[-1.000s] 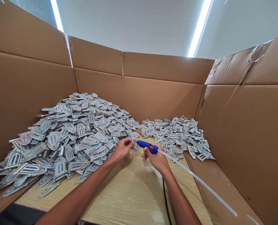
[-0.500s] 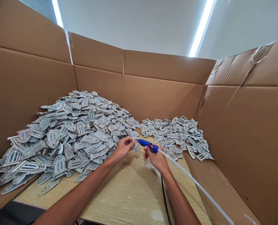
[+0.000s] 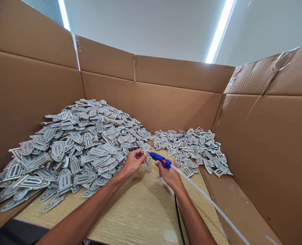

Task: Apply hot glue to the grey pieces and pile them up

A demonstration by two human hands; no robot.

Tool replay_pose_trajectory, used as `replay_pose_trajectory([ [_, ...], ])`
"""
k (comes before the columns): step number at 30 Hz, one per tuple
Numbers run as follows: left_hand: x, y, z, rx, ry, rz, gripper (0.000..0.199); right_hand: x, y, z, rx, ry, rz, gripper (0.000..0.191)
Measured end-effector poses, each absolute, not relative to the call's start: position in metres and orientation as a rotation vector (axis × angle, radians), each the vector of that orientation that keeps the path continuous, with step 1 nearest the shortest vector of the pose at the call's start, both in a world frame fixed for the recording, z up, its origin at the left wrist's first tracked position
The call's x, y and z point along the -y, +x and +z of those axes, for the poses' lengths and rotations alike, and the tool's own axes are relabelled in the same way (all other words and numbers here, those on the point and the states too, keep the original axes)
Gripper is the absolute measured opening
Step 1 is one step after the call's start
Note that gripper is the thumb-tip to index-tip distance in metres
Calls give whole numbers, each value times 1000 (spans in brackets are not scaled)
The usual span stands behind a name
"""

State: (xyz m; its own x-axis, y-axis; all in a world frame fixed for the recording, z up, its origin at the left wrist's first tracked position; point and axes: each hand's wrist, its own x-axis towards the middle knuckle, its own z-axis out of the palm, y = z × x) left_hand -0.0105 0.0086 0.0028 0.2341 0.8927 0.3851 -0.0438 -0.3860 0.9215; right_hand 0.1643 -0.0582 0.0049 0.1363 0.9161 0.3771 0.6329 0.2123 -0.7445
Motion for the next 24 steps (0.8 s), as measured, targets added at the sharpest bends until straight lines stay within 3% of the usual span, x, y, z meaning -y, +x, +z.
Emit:
replay_pose_trajectory([
  [5, -6, -11, 5, -911, 1678, 1351, 29, 63, 152, 8, 1713, -1367, 320, 45],
  [9, -5, -11, 7, -1008, 1656, 1259, 25, 64, 157, 13, 1335, -1367, 89, 53],
  [11, 0, -11, 6, -1046, 1600, 1049, 20, 64, 164, 19, 1085, -1402, 152, 59],
  [15, 13, -15, 1, -891, 1536, 255, 14, 61, 180, 30, 901, -1353, 385, 69],
  [17, 11, -20, 6, -827, 1543, 106, 16, 60, 186, 31, 892, -1292, 449, 69],
  [19, -2, -31, 25, -888, 1527, 349, 21, 58, 191, 30, 902, -1295, 479, 68],
  [21, -24, -50, 59, -988, 1399, 902, 27, 56, 193, 27, 925, -1330, 501, 69],
  [24, -56, -84, 113, -905, 1019, 1730, 19, 54, 194, 24, 953, -1380, 494, 70],
])
